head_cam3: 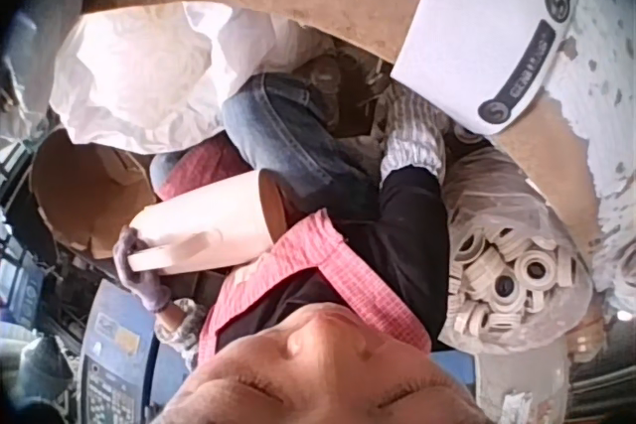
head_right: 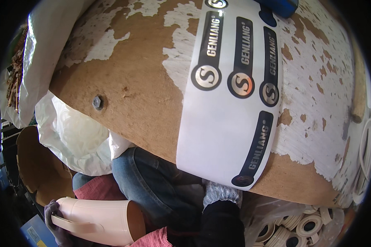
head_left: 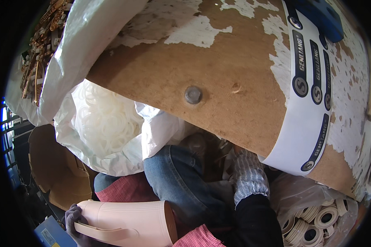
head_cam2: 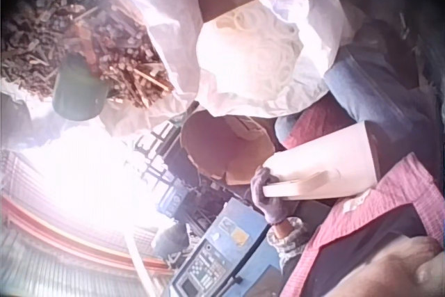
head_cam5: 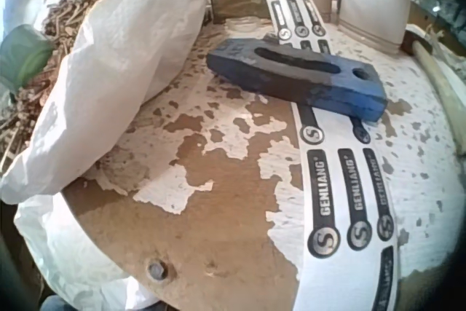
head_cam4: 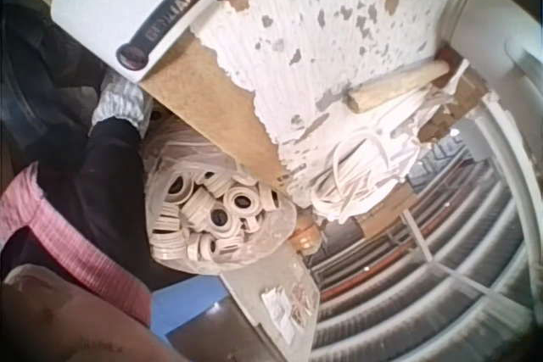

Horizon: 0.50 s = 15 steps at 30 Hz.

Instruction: The person assembles a pink plastic container by attaching a handle, inserting a wooden stopper, and applying a label. They repeat this process for multiple containers, handling each one individually.

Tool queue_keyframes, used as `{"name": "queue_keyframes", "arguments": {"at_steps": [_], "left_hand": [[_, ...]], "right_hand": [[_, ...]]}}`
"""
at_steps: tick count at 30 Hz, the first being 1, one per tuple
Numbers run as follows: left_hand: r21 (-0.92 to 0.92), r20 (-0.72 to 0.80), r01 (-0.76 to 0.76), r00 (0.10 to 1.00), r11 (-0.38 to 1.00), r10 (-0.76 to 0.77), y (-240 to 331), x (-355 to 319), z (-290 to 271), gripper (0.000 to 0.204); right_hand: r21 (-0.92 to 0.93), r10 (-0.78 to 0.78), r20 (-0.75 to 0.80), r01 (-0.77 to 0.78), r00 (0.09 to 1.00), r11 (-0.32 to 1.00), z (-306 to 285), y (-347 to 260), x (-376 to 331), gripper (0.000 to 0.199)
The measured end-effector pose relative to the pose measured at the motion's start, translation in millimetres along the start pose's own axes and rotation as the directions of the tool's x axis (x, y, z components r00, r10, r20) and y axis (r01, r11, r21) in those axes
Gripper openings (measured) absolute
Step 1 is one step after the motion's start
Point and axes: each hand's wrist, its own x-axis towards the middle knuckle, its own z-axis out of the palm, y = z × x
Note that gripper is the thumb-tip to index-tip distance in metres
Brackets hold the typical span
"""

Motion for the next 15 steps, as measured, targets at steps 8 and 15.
{"name": "queue_keyframes", "arguments": {"at_steps": [8, 15], "left_hand": [[-0.087, -0.084, 0.096, 0.991, 0.992, -0.104, -19, -6, 7, 0.022], [-0.073, -0.091, 0.091, 0.991, 0.993, -0.098, -15, -7, 8, 0.022]], "right_hand": [[0.014, -0.001, 0.024, 0.001, 1.0, 1.0, 11, 18, -19, 0.018], [0.02, -0.026, 0.029, 0.025, 0.999, 0.999, 10, 8, -14, 0.017]]}}
